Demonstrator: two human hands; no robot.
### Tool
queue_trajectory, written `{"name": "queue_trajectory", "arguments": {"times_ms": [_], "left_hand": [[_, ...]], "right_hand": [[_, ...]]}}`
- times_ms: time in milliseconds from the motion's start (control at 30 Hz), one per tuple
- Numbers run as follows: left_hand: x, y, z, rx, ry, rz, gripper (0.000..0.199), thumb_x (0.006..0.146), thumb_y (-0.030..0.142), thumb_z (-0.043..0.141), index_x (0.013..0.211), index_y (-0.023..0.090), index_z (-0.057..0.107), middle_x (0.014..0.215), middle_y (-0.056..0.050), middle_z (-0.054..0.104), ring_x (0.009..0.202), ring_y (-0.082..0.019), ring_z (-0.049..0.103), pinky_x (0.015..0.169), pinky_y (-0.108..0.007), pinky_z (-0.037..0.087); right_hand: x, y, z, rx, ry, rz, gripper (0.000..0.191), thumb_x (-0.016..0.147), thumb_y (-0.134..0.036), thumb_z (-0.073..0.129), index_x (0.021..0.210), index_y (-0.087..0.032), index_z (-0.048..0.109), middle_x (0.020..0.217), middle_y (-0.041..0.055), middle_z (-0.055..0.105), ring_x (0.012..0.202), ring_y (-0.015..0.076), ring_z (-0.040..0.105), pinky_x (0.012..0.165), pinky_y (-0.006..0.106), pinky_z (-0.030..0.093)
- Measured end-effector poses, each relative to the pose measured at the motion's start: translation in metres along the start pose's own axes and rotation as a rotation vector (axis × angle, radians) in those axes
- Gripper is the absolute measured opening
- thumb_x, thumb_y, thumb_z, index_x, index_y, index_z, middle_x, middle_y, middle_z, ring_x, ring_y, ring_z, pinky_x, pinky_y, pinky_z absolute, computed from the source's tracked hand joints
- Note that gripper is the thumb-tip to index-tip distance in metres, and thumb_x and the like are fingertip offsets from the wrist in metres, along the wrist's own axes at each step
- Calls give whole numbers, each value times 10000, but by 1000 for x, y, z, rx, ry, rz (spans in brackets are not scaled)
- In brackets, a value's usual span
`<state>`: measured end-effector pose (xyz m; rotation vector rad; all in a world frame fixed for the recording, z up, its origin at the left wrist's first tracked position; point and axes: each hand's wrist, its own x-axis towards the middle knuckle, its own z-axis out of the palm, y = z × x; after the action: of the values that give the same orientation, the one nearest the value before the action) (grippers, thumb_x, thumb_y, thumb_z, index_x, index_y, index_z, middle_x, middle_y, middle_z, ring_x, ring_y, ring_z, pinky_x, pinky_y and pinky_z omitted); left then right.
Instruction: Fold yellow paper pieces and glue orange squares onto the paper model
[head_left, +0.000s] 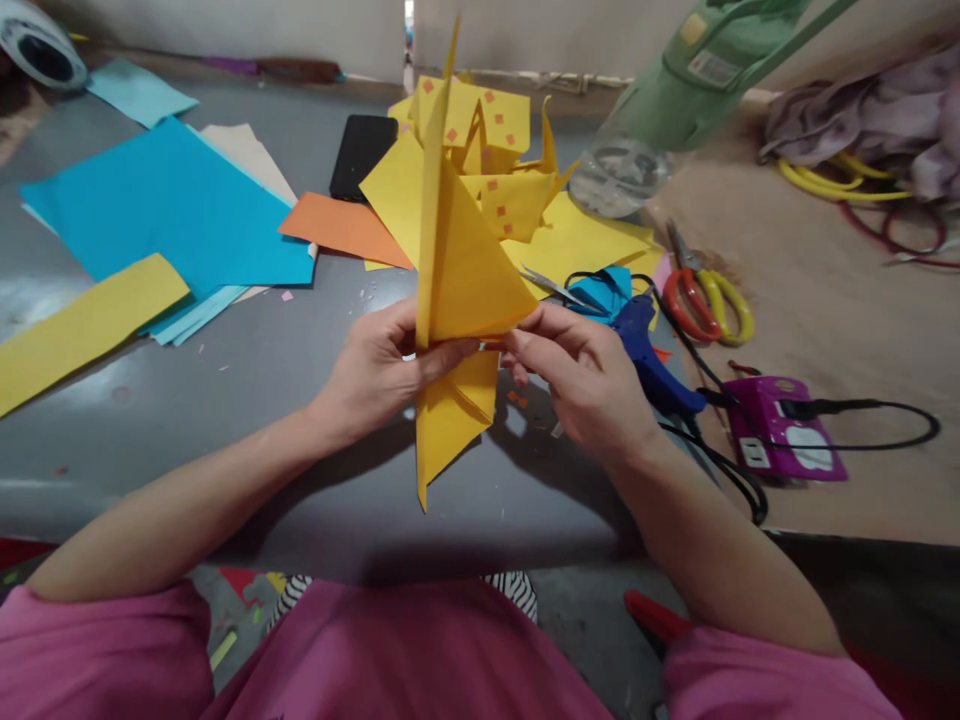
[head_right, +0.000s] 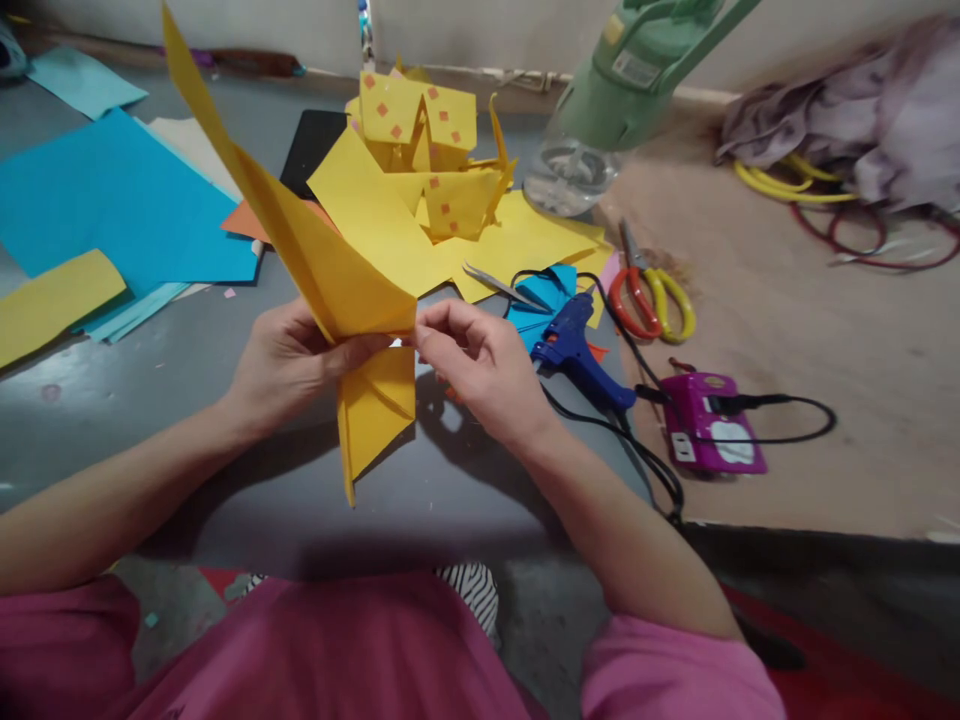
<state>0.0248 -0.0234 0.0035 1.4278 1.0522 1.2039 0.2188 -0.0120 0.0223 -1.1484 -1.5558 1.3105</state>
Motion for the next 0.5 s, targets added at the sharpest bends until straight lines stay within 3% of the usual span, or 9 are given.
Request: {"name": "queue_trajectory", "arguments": {"times_ms": [200, 367, 500], "left_hand": [[4, 4, -8, -160, -144, -220, 398, 764, 459, 839, 1037, 185, 746, 1031, -65, 792, 907, -223, 747, 754, -291, 600], [4, 4, -10, -235, -185, -398, 430, 710, 424, 877, 1043, 185, 746, 993, -58, 793, 835, -206, 746, 705, -277, 596], [5, 4, -9, -260, -196, -456, 422, 699, 395, 884, 1035, 178, 751, 982, -61, 793, 862, -213, 744, 744, -294, 595]], "right_hand": [[3, -8, -8, -179, -61, -52, 186, 849, -360, 702, 761, -198, 673, 658, -21, 578, 546, 97, 470, 498, 249, 366], [3, -10, -8, -260, -109, -98, 178, 834, -333, 712, 747, -200, 631, 708, -11, 595, 636, 122, 536, 588, 273, 436], [2, -9, -6, -296, -131, -78, 157, 837, -298, 703, 753, -194, 620, 706, -12, 593, 632, 119, 531, 598, 277, 438]]}}
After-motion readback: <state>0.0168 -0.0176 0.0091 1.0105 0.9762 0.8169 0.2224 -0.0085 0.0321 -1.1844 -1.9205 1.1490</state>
